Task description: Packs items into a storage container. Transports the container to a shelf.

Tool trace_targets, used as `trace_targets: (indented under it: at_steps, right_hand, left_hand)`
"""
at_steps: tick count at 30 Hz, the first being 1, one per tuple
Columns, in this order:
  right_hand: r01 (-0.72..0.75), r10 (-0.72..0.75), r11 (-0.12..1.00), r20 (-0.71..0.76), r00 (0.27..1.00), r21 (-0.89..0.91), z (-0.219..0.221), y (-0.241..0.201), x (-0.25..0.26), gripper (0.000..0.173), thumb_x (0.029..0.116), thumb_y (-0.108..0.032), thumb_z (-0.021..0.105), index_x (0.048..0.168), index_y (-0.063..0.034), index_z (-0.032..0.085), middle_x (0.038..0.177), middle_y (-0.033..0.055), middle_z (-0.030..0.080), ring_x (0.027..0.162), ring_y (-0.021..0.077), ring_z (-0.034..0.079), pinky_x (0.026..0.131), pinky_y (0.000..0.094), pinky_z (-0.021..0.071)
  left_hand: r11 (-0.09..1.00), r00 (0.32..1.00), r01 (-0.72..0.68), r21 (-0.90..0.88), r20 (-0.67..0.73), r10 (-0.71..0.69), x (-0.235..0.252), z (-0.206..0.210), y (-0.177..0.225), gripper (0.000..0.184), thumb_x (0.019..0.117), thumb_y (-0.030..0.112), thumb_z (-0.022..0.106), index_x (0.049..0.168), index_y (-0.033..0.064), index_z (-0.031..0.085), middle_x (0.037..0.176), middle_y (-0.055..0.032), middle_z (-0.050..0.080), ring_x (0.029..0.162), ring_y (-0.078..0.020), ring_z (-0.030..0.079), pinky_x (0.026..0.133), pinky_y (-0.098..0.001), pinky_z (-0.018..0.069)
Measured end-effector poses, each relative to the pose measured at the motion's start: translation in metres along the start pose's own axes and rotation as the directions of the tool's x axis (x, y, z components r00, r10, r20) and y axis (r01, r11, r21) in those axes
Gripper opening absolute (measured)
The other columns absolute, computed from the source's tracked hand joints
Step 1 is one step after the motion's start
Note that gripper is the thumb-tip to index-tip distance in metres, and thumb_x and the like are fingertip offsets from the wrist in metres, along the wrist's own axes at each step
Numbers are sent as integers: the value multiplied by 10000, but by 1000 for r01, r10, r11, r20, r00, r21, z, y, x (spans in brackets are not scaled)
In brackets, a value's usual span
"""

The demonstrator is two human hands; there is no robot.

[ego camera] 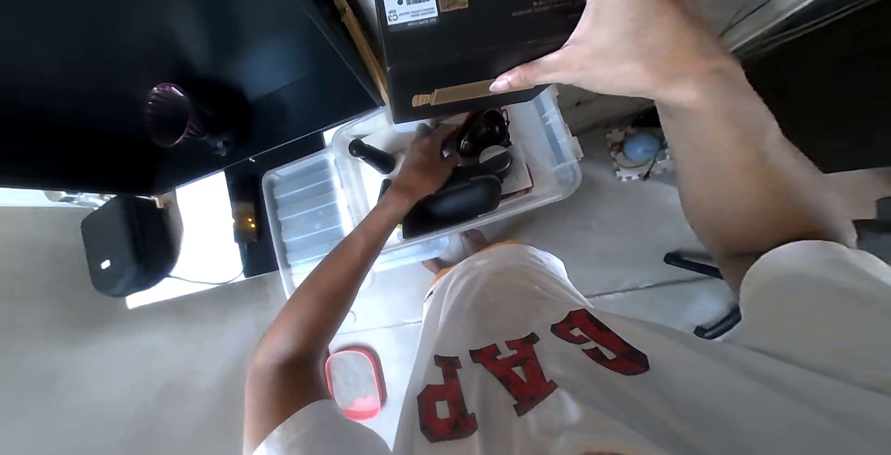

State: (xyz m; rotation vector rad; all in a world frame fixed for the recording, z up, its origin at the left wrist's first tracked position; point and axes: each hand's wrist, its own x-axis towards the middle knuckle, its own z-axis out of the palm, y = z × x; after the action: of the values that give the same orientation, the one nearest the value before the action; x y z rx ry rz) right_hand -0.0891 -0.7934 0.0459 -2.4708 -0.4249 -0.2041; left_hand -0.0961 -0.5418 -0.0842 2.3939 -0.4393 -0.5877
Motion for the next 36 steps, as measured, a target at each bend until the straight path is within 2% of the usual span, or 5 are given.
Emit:
trace_targets:
  at_steps: [4, 10, 19, 26, 36]
  right_hand:
    - [-2, 2, 1000, 16, 1000, -9, 1, -1, 2, 844, 722, -733, 759, 1414, -282, 584, 1337, 41, 648, 1277, 220, 583, 1088, 517, 436]
    - [97, -97, 995, 5, 995, -6, 10, -2, 7, 867, 722, -704, 784, 1415, -222, 587, 1338, 65, 646, 1286, 230, 576, 1117, 475, 428]
    - [203, -205, 978, 80, 975, 36, 31, -4, 10, 798, 726, -523, 878, 1392, -183, 600, 1373, 111, 536, 1306, 269, 510, 1119, 425, 431]
    - [249, -249, 968, 106, 963, 9, 46, -1, 12, 780, 743, -507, 870, 1392, -174, 594, 1364, 125, 532, 1265, 304, 519, 1081, 441, 446]
    - [247, -246, 969, 127, 961, 9, 54, 1, 17, 814, 732, -553, 862, 1394, -166, 590, 1361, 126, 535, 1271, 310, 518, 1083, 455, 446]
  left_hand:
    - [990, 992, -128, 59, -3, 129, -2, 2, -2, 303, 935, 93, 637, 1235, 77, 680, 1447, -168, 523, 1314, -314, 534, 1087, -479, 472]
    - [999, 985, -44, 8, 168, 42, -1, -2, 10, 385, 1006, 110, 551, 1381, 34, 499, 1255, -164, 666, 1166, -285, 656, 1006, -498, 528]
    - [988, 987, 18, 153, 157, -42, -5, 5, 16, 479, 1056, 392, 478, 1497, 215, 540, 1537, -79, 512, 1477, -336, 375, 1197, -635, 251]
    - [997, 968, 50, 62, 242, -63, 5, 3, 15, 544, 1042, 405, 544, 1509, 130, 489, 1456, -141, 577, 1387, -291, 512, 1157, -560, 381]
    - [999, 962, 26, 38, 270, -35, -1, 3, 11, 579, 1068, 429, 461, 1559, 124, 423, 1556, -151, 475, 1471, -307, 406, 1200, -583, 305]
